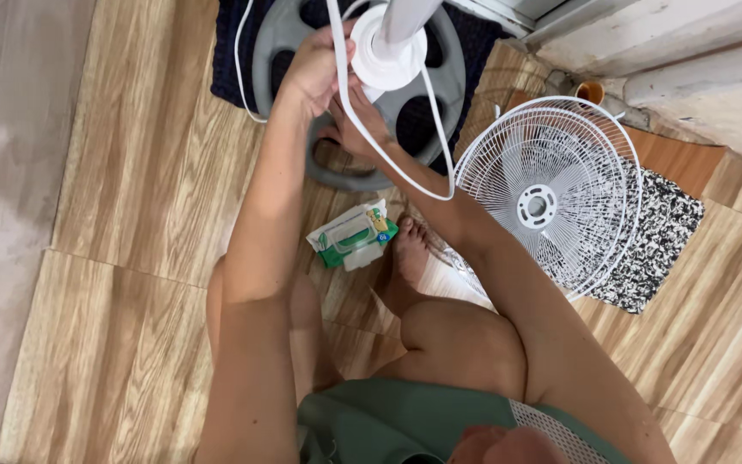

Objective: The person wipes the interior of a grey fan base with a white cloth, then wipes the white metal fan cage and the fan blades. The person handles the fan parts one at a time while sitting on the floor.

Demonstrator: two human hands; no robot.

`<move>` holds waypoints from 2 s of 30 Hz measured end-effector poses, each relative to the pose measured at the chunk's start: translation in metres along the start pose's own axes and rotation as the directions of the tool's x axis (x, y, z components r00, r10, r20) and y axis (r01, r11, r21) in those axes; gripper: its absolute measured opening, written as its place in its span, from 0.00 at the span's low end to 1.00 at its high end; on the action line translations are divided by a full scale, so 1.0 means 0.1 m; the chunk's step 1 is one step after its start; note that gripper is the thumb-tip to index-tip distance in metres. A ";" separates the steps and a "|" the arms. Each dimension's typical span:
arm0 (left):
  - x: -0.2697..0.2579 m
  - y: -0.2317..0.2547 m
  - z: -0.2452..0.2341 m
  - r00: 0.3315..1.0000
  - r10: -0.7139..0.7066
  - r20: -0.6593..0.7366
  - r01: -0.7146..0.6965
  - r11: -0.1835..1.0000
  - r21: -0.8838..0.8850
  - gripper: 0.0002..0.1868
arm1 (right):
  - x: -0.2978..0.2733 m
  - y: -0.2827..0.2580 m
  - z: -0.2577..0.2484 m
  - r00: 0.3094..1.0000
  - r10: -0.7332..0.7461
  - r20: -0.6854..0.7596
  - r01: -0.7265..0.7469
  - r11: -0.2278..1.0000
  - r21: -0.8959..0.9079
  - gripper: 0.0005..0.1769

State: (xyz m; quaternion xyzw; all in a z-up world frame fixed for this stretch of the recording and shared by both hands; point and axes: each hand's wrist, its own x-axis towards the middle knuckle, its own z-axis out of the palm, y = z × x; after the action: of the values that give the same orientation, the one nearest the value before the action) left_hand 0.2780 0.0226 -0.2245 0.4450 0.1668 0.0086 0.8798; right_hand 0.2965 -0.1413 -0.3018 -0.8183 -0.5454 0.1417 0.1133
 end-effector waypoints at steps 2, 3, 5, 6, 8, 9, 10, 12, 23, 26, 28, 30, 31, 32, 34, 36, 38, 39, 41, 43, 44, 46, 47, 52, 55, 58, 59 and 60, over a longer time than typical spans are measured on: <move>-0.09 0.12 0.12 0.999 0.040 -0.009 -0.040 0.999 0.025 0.18 | -0.14 -0.07 0.03 0.988 -0.028 -0.154 0.037 0.997 0.060 0.51; -0.13 0.18 0.17 0.998 0.057 -0.011 -0.057 0.998 0.040 0.18 | -0.28 -0.11 0.05 0.982 0.006 -0.188 0.004 0.999 0.054 0.53; -0.20 0.24 0.25 0.999 0.018 -0.045 -0.018 1.000 0.015 0.18 | -0.57 -0.08 0.09 0.966 0.075 -0.249 -0.066 0.997 0.044 0.56; -0.23 0.24 0.30 0.998 -0.003 -0.063 0.003 1.000 -0.001 0.17 | -0.65 -0.02 0.09 0.955 0.090 -0.283 -0.090 0.996 0.011 0.55; -0.27 0.22 0.39 0.996 0.044 -0.084 -0.047 0.998 -0.042 0.17 | -0.60 0.17 0.05 0.931 0.099 -0.352 -0.125 0.991 -0.051 0.54; -0.29 0.20 0.41 0.994 0.060 -0.090 -0.065 0.996 -0.060 0.16 | -0.52 0.27 0.03 0.925 0.111 -0.364 -0.130 0.991 -0.028 0.51; -0.28 0.20 0.40 0.993 0.074 -0.096 -0.079 0.996 -0.046 0.18 | -0.43 0.34 0.02 0.919 0.124 -0.375 -0.136 0.991 -0.005 0.49; -0.28 0.14 0.41 0.991 0.090 -0.101 -0.093 0.995 -0.021 0.21 | -0.40 0.35 0.06 0.914 0.162 -0.373 -0.162 0.986 0.032 0.49; -0.14 -0.01 0.33 0.989 0.141 -0.034 -0.144 0.985 -0.092 0.16 | -0.20 0.42 -0.68 0.966 0.257 -0.018 -0.245 0.936 0.252 0.35; -0.18 -0.07 0.32 0.979 0.196 0.049 -0.186 0.970 -0.157 0.15 | -0.17 0.50 -0.57 0.955 0.295 0.040 -0.295 0.916 0.272 0.30; -0.13 0.02 0.34 0.984 0.177 0.031 -0.169 0.971 -0.169 0.15 | -0.16 0.44 -0.35 0.952 0.236 -0.198 -0.211 0.968 0.136 0.29; -0.16 0.03 0.37 0.993 0.076 -0.087 -0.089 0.985 -0.150 0.16 | -0.24 0.29 0.03 0.894 0.084 -0.440 -0.166 0.974 -0.151 0.28; -0.18 0.02 0.37 0.994 0.077 -0.079 -0.089 0.983 -0.161 0.16 | -0.34 0.20 0.24 0.851 0.037 -0.524 -0.194 0.949 -0.249 0.28; -0.19 0.01 0.37 0.994 0.078 -0.071 -0.089 0.981 -0.172 0.16 | -0.41 0.12 0.43 0.859 0.027 -0.512 -0.227 0.916 -0.332 0.28; -0.15 0.05 0.39 0.992 0.114 -0.048 -0.120 0.977 -0.176 0.16 | -0.37 0.07 0.64 0.875 -0.047 -0.481 -0.116 0.946 -0.302 0.30; -0.18 0.06 0.40 0.987 0.158 -0.034 -0.162 0.973 -0.166 0.15 | -0.20 -0.01 0.76 0.893 0.021 -0.450 -0.001 0.999 0.046 0.30; -0.20 0.08 0.40 0.990 0.132 -0.051 -0.139 0.980 -0.146 0.16 | 0.06 -0.09 0.82 0.905 0.188 -0.382 -0.070 0.951 0.301 0.30; -0.21 0.08 0.42 0.991 0.119 -0.062 -0.127 0.982 -0.138 0.17 | 0.17 -0.12 0.83 0.911 0.237 -0.338 -0.142 0.949 0.283 0.30; -0.23 0.09 0.44 0.991 0.111 -0.071 -0.120 0.982 -0.145 0.17 | 0.37 -0.14 0.82 0.925 0.274 -0.263 -0.228 0.954 0.193 0.31; -0.25 0.10 0.46 0.991 0.104 -0.089 -0.115 0.984 -0.138 0.18 | 0.52 -0.10 0.77 0.946 0.267 -0.182 -0.255 0.963 0.089 0.31; -0.24 0.11 0.46 0.990 0.099 -0.100 -0.112 0.986 -0.127 0.17 | 0.58 -0.07 0.75 0.959 0.252 -0.132 -0.247 0.968 0.055 0.32; -0.28 0.11 0.45 0.990 0.096 -0.103 -0.108 0.987 -0.117 0.19 | 0.60 -0.06 0.70 0.971 0.238 -0.021 -0.238 0.971 0.006 0.33; -0.29 0.12 0.44 0.991 0.101 -0.090 -0.111 0.987 -0.117 0.20 | 0.57 -0.04 0.65 0.973 0.230 0.004 -0.229 0.973 -0.028 0.33; -0.37 0.15 0.36 0.993 0.098 -0.067 -0.103 0.991 -0.082 0.20 | 0.12 -0.20 0.39 0.998 0.012 -0.057 -0.025 0.972 -0.235 0.35; -0.36 0.06 0.27 0.992 0.124 -0.029 -0.126 0.989 -0.079 0.20 | -0.27 -0.20 0.33 0.991 0.040 -0.132 -0.064 0.980 -0.186 0.41; -0.24 -0.07 0.26 0.985 0.153 -0.080 -0.158 0.986 -0.057 0.19 | -0.51 -0.09 0.32 0.936 0.134 -0.326 -0.201 0.963 -0.180 0.41; -0.21 -0.15 0.27 0.980 0.183 -0.084 -0.188 0.981 -0.056 0.20 | -0.58 -0.06 0.35 0.898 0.147 -0.415 -0.239 0.954 -0.181 0.42; -0.17 -0.23 0.26 0.973 0.212 -0.089 -0.218 0.975 -0.054 0.22 | -0.65 -0.03 0.38 0.887 0.124 -0.444 -0.224 0.958 -0.180 0.40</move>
State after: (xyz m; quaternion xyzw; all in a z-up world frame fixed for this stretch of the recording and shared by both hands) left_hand 0.2665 -0.0140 -0.2233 0.4314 0.1533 0.1274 0.8798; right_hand 0.2566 -0.1993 -0.3288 -0.8826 -0.4438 -0.0947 0.1234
